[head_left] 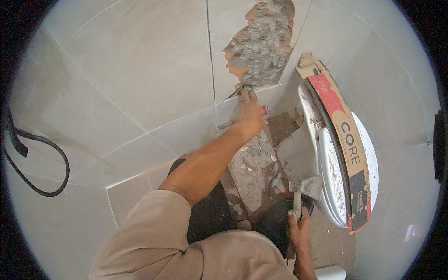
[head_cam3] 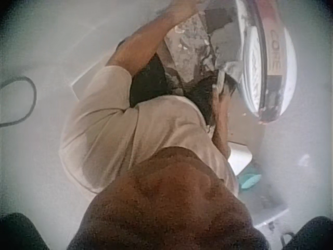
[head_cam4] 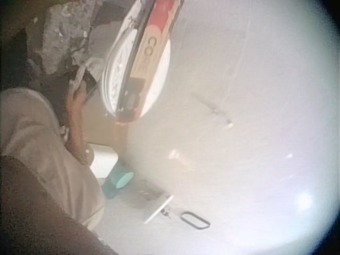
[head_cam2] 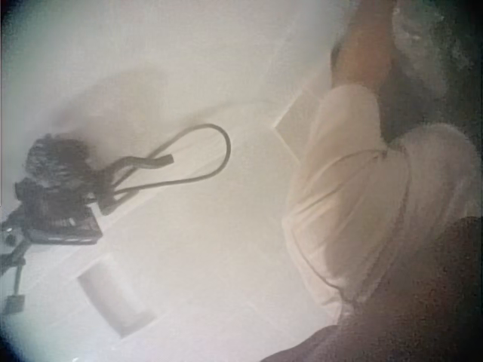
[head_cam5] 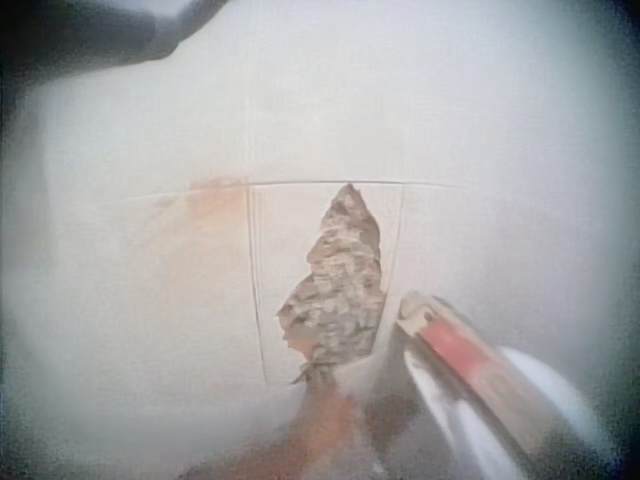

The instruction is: The person uses a hammer and a chisel to remove wall tiles in a bathroom. They repeatedly strike the chisel against the tiles to break them and pry them off the wall, creating a large hole in the tiled surface.

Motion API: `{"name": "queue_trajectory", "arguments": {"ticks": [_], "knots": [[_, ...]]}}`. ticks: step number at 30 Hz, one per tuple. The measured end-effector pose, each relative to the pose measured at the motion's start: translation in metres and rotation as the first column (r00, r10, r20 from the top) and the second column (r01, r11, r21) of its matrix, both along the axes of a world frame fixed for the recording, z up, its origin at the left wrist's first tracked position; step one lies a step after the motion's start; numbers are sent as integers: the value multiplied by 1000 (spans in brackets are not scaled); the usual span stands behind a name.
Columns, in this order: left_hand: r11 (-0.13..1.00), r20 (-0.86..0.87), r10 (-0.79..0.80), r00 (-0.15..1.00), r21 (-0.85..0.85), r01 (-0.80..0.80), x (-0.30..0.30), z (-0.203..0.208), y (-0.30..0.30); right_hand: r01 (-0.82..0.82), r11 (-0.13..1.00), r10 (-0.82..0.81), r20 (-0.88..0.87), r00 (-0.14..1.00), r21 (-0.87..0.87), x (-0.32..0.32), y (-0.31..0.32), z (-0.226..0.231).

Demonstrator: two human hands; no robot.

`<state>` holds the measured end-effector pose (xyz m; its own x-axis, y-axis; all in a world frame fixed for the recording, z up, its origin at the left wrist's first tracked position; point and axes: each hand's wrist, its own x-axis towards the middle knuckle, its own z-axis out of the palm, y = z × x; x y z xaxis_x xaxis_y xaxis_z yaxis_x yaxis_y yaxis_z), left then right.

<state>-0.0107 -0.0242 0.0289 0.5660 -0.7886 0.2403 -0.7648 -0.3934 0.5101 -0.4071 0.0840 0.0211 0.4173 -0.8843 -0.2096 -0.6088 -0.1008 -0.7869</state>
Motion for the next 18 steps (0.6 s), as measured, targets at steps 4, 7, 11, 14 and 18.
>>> {"name": "queue_trajectory", "arguments": {"ticks": [4,7,11,14,18], "knots": [[983,-157,-150,976,-134,129,-8,0,2,-23,1000,19,-187,982,-16,-22,13,0],[939,-122,-282,952,-237,248,-8,4,-2,-117,987,98,-159,982,-113,-44,23,-31],[944,-167,-40,985,-328,-18,-2,-18,-9,-132,991,129,-242,962,2,-44,15,-35],[952,-148,70,986,-286,-111,6,-13,-9,-70,996,81,-216,973,59,-42,6,-38],[978,23,36,999,-208,-30,13,-19,-5,-63,990,87,-205,975,123,-39,-4,-32]]}}
